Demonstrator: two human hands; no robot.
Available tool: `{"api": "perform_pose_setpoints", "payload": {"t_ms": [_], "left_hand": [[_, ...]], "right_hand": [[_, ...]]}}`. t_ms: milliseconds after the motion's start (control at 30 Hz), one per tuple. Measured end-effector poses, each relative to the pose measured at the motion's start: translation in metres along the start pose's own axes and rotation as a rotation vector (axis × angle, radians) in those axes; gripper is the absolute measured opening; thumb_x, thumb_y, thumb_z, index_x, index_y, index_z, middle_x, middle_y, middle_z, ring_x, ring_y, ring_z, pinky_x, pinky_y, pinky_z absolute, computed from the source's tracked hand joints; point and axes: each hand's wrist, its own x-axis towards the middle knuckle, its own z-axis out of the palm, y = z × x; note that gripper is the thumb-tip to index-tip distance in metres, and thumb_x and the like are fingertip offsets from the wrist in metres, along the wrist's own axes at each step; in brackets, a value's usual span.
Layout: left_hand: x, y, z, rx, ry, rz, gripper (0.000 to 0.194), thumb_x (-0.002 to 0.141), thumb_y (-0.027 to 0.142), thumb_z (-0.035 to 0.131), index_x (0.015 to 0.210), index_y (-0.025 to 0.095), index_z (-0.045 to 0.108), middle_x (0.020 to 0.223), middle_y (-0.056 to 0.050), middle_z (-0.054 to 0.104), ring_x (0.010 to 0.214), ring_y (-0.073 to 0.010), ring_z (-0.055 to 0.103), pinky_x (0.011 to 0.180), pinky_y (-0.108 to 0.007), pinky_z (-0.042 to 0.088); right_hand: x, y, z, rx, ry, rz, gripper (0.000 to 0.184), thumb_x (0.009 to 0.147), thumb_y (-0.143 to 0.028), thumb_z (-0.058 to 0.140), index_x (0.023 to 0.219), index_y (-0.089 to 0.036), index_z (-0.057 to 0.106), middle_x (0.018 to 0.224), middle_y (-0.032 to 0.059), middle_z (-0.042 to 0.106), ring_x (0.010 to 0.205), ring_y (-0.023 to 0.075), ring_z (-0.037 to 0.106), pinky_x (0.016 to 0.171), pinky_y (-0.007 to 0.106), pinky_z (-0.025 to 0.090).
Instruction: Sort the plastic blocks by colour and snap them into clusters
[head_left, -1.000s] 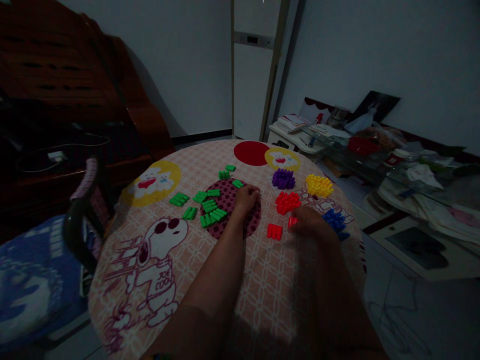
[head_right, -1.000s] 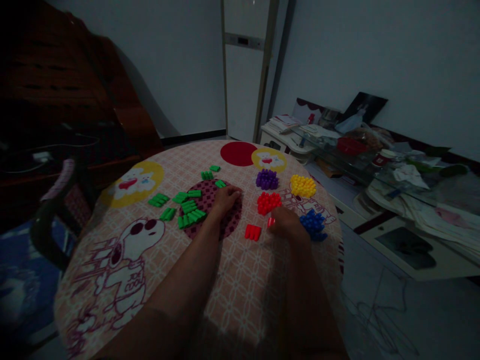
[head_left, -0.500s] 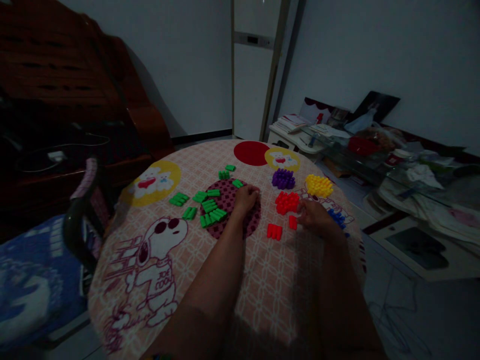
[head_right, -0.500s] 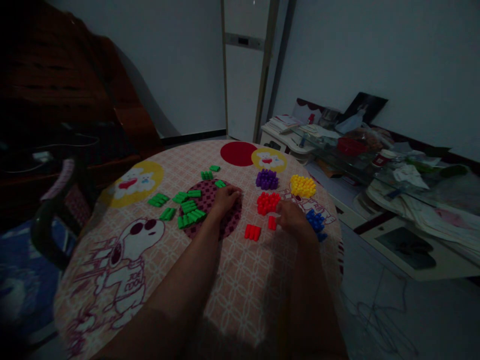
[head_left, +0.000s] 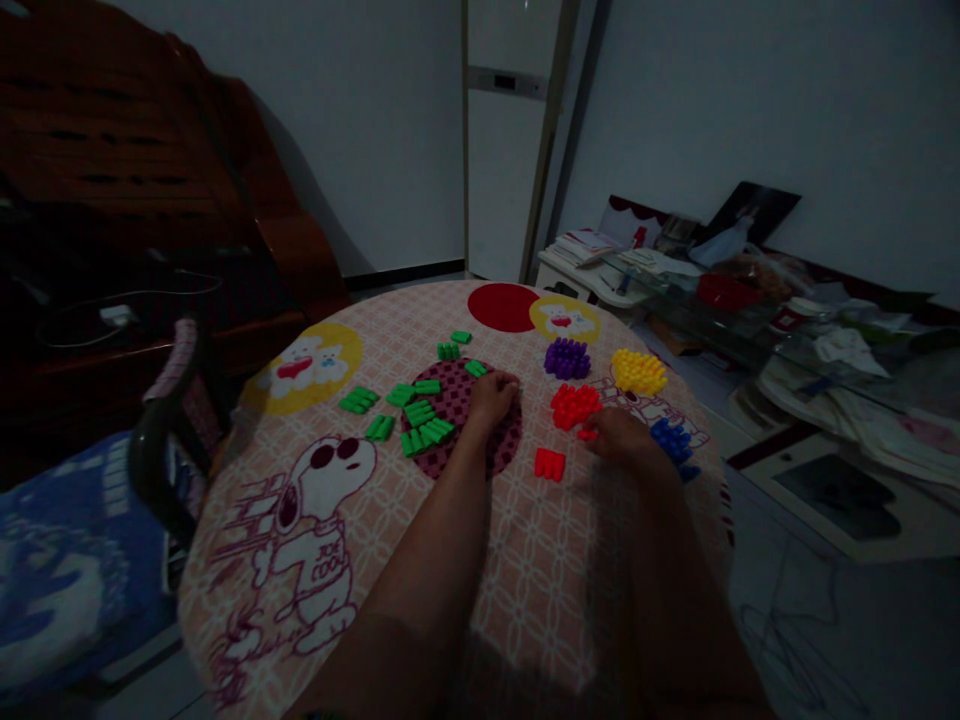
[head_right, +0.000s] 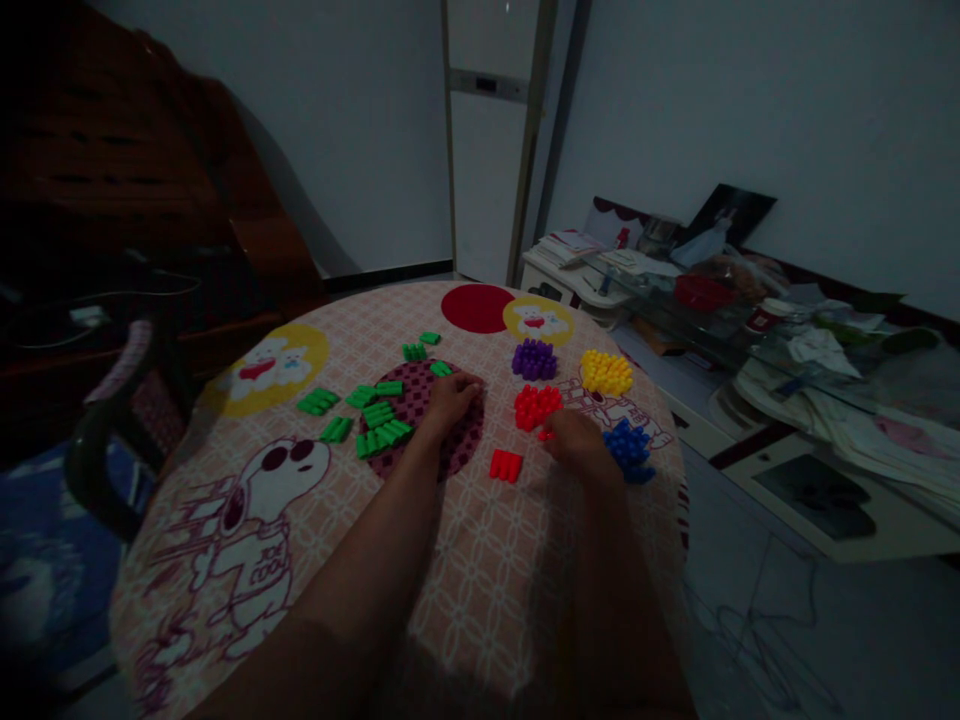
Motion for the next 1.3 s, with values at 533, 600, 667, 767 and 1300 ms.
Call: {"api": "perform_pose_setpoints", "payload": {"t_ms": [533,600,667,767,1300], "left_hand": [[0.001,-0.001,0.001,-0.034,0.002,-0.015,0.016,0.078,0.01,0.059,0.083,0.015,0.073,0.078,-0.003,0.074,0.068,-0.0154,0.064,0.072,-0.027,0.051],[0.0,0.0,0.001,-0.046,0.012,-0.02,0.016,0.078,0.009,0.058,0.081,0.015,0.073,0.076,-0.002,0.073,0.067,-0.0152,0.064,0.071,-0.027,0.051],[0.0,0.001,0.001,-0.044,0.01,-0.014,0.016,0.078,0.009,0.058,0.08,0.015,0.072,0.074,-0.002,0.072,0.067,-0.0153,0.064,0.071,-0.027,0.051],[0.001,0.0,0.0,-0.032,-0.001,-0.007,0.016,0.078,0.01,0.058,0.082,0.015,0.073,0.072,-0.002,0.072,0.066,-0.0156,0.064,0.07,-0.027,0.051],[0.0,0.0,0.0,-0.018,-0.005,0.0,0.017,0.079,0.012,0.058,0.085,0.015,0.074,0.078,-0.004,0.074,0.071,-0.0164,0.066,0.073,-0.028,0.053]], "right_hand": [[0.002,0.004,-0.006,0.189,0.249,0.027,0.017,0.08,-0.015,0.064,0.095,-0.017,0.073,0.09,0.0073,0.074,0.081,0.0183,0.064,0.071,0.026,0.041],[0.001,0.006,-0.009,0.199,0.246,0.019,0.015,0.08,-0.015,0.062,0.09,-0.017,0.072,0.087,0.0073,0.074,0.08,0.018,0.064,0.071,0.026,0.041],[-0.001,0.004,-0.013,0.193,0.217,-0.008,0.012,0.081,-0.016,0.061,0.083,-0.017,0.072,0.083,0.0074,0.073,0.077,0.0181,0.064,0.069,0.027,0.04],[-0.007,-0.005,-0.014,0.187,0.123,-0.095,0.012,0.083,-0.023,0.063,0.076,-0.018,0.072,0.079,0.0068,0.073,0.075,0.0186,0.064,0.067,0.028,0.039],[-0.019,-0.031,0.009,0.237,0.248,-0.339,0.035,0.085,-0.028,0.06,0.118,-0.018,0.067,0.108,0.0101,0.072,0.101,0.0233,0.063,0.091,0.033,0.046]]}}
